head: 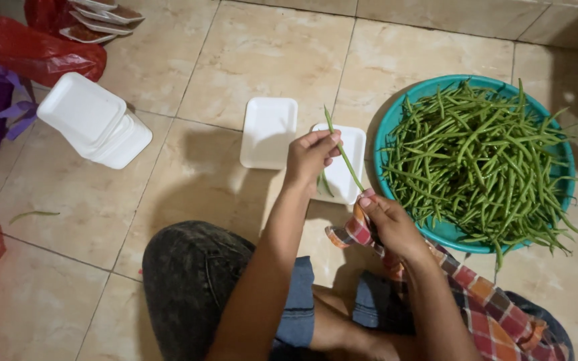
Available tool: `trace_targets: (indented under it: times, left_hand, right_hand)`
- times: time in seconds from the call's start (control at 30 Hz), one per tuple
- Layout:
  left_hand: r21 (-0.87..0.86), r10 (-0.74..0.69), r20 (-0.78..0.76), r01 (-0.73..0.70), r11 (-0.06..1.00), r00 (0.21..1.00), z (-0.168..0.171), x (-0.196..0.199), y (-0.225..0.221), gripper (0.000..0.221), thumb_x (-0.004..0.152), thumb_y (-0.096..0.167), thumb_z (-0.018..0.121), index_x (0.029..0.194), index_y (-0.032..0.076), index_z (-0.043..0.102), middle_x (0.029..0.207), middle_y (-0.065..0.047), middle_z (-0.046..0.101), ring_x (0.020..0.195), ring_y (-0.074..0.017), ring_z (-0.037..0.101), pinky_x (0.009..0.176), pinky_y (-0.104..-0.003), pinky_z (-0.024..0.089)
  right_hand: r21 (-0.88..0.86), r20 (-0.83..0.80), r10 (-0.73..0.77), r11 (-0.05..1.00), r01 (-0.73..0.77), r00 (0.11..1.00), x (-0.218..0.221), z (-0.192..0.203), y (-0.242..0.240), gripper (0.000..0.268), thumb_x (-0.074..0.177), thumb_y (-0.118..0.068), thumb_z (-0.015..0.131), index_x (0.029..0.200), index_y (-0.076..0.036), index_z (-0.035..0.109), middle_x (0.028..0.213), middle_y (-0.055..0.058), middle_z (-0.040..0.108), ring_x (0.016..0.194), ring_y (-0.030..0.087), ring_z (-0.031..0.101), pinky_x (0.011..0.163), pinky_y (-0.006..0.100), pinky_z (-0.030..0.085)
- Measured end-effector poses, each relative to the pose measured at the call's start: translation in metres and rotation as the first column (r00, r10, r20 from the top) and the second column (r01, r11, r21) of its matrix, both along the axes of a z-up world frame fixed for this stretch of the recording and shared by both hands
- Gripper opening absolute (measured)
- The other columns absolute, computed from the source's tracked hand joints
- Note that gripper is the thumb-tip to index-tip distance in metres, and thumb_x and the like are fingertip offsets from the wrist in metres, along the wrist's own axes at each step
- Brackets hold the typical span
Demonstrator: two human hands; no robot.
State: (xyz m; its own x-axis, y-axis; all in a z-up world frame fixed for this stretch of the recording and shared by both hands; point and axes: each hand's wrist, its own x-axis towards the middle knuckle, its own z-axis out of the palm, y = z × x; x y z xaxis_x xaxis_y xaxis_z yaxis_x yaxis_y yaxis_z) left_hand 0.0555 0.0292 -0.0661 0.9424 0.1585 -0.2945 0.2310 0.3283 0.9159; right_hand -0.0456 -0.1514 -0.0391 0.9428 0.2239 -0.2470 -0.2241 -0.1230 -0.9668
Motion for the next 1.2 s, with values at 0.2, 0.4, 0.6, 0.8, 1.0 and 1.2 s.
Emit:
trace_targets:
  times: [0.2, 0.4, 0.6, 0.8, 1.0, 1.2]
  left_hand:
    - [0.213, 0.109, 0.011, -0.109, 0.971, 0.994, -0.024, 0.049, -0.003, 0.019, 0.089, 0.017, 0.076, 0.104, 0.005, 0.078, 0.08, -0.012, 0.073, 0.066, -0.0173, 0.075, 0.054, -0.022, 0.057]
    - [0.762, -0.042, -0.122, 0.121, 0.636, 0.992, -0.099, 0.093, -0.008, 0.018, 0.075, 0.032, 0.083, 0.091, 0.023, 0.081, 0.07, 0.0, 0.075, 0.075, -0.0208, 0.078, 0.064, -0.028, 0.061]
    - [0.758, -0.053, -0.314, 0.284, 0.588, 0.948, -0.095, 0.086, -0.024, 0.021, 0.084, 0.018, 0.079, 0.103, 0.01, 0.076, 0.09, -0.013, 0.077, 0.091, -0.0338, 0.077, 0.076, -0.046, 0.064]
    - [0.79, -0.108, -0.361, 0.365, 0.492, 0.926, -0.11, 0.084, -0.025, 0.03, 0.085, 0.015, 0.08, 0.111, 0.001, 0.072, 0.1, -0.021, 0.076, 0.1, -0.0404, 0.075, 0.081, -0.052, 0.062]
    - [0.793, -0.108, -0.269, 0.283, 0.54, 0.957, -0.062, 0.063, -0.017, 0.036, 0.092, 0.029, 0.076, 0.109, -0.001, 0.069, 0.108, -0.023, 0.074, 0.108, -0.0419, 0.072, 0.09, -0.053, 0.06]
    - [0.511, -0.107, 0.244, -0.034, 0.859, 0.964, 0.026, 0.049, -0.029, 0.019, 0.085, 0.018, 0.074, 0.097, 0.003, 0.074, 0.096, -0.021, 0.076, 0.093, -0.0366, 0.074, 0.082, -0.047, 0.058]
  right_hand:
    - [-0.028, -0.076, 0.14, 0.989, -0.143, 0.987, -0.005, -0.01, -0.006, 0.039, 0.104, -0.024, 0.06, 0.067, -0.011, 0.059, 0.046, -0.003, 0.044, 0.041, 0.011, 0.04, 0.042, 0.024, 0.034]
    - [-0.063, -0.101, 0.314, 0.945, -0.321, 0.944, -0.008, 0.008, -0.001, 0.037, 0.102, -0.018, 0.063, 0.066, -0.01, 0.06, 0.048, -0.005, 0.047, 0.045, 0.008, 0.04, 0.045, 0.024, 0.036]
    - [-0.035, -0.141, 0.37, 0.925, -0.378, 0.918, -0.002, -0.01, -0.009, 0.035, 0.102, -0.021, 0.063, 0.071, -0.007, 0.067, 0.053, -0.005, 0.054, 0.05, 0.009, 0.041, 0.047, 0.026, 0.037]
    - [-0.012, -0.233, 0.35, 0.932, -0.363, 0.907, -0.008, 0.013, -0.005, 0.032, 0.102, -0.019, 0.062, 0.074, -0.006, 0.068, 0.051, -0.004, 0.053, 0.047, 0.008, 0.043, 0.047, 0.024, 0.034]
    - [-0.066, -0.173, 0.391, 0.911, -0.407, 0.904, -0.003, 0.002, -0.007, 0.035, 0.102, -0.02, 0.062, 0.069, -0.008, 0.065, 0.048, -0.002, 0.053, 0.044, 0.011, 0.045, 0.046, 0.026, 0.039]
    - [-0.079, -0.159, 0.388, 0.912, -0.403, 0.908, 0.0, -0.02, -0.003, 0.035, 0.101, -0.019, 0.062, 0.068, -0.008, 0.064, 0.045, -0.001, 0.052, 0.039, 0.011, 0.045, 0.043, 0.024, 0.035]
